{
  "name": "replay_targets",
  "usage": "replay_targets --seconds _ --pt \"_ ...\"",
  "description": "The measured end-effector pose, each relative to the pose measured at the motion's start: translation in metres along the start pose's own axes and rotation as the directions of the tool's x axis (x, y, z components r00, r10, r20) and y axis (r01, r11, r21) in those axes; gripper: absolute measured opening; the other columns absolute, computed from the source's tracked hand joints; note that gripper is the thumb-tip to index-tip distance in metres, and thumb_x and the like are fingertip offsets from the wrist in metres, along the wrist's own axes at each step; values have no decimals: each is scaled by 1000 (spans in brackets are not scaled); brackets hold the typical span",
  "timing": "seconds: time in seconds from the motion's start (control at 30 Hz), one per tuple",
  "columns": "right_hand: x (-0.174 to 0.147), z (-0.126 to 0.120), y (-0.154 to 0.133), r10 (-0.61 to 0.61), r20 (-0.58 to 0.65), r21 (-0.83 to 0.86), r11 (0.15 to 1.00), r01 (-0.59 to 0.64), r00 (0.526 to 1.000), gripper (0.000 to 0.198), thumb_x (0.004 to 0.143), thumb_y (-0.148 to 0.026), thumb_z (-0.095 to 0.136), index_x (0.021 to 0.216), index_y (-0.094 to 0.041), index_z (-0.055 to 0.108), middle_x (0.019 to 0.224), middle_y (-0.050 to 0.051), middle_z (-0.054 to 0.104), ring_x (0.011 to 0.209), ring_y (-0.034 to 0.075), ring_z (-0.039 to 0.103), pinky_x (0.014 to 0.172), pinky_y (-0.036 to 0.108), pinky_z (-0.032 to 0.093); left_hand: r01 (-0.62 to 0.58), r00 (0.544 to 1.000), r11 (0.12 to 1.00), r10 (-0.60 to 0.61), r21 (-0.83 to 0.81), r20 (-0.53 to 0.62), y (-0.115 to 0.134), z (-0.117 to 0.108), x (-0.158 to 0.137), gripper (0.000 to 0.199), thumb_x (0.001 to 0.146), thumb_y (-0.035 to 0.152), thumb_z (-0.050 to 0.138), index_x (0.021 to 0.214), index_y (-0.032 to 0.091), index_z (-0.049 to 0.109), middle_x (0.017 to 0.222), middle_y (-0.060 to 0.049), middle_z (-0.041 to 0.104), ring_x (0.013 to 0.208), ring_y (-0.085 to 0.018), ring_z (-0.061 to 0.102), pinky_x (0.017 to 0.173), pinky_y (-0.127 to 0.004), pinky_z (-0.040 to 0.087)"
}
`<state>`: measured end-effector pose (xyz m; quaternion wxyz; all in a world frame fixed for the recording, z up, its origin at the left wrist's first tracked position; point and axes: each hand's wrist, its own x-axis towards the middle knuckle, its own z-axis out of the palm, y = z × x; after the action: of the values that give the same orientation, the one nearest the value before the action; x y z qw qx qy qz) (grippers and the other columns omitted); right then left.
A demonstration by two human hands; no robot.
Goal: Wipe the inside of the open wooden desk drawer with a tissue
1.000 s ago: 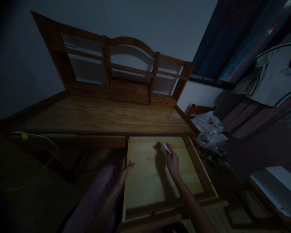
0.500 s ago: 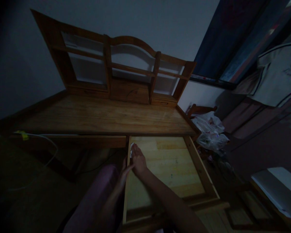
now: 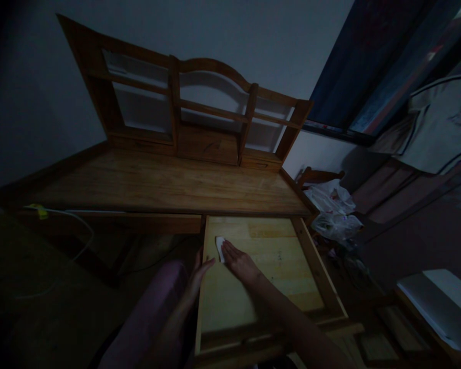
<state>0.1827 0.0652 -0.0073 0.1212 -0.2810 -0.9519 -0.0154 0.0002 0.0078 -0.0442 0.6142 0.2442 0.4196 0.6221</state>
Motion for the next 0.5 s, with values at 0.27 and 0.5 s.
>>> replay_targets --seconds 0.27,0.5 --pt "-52 -21 66 308 -39 -135 941 -311 950 53 87 -5 46 139 -12 48 146 19 48 137 26 44 109 43 44 106 994 992 -106 -72 11 -1 0 0 92 73 38 76 150 28 28 129 -12 64 104 -30 68 86 -40 54" --pt "-115 -37 127 606 -117 -307 732 -609 787 39 88 -6 38 120 -17 59 128 17 60 112 26 59 86 36 52 62 998 995 -59 -73 33 -1 -1 -1 86 74 36 75 148 30 31 132 -11 62 108 -31 66 86 -40 54"
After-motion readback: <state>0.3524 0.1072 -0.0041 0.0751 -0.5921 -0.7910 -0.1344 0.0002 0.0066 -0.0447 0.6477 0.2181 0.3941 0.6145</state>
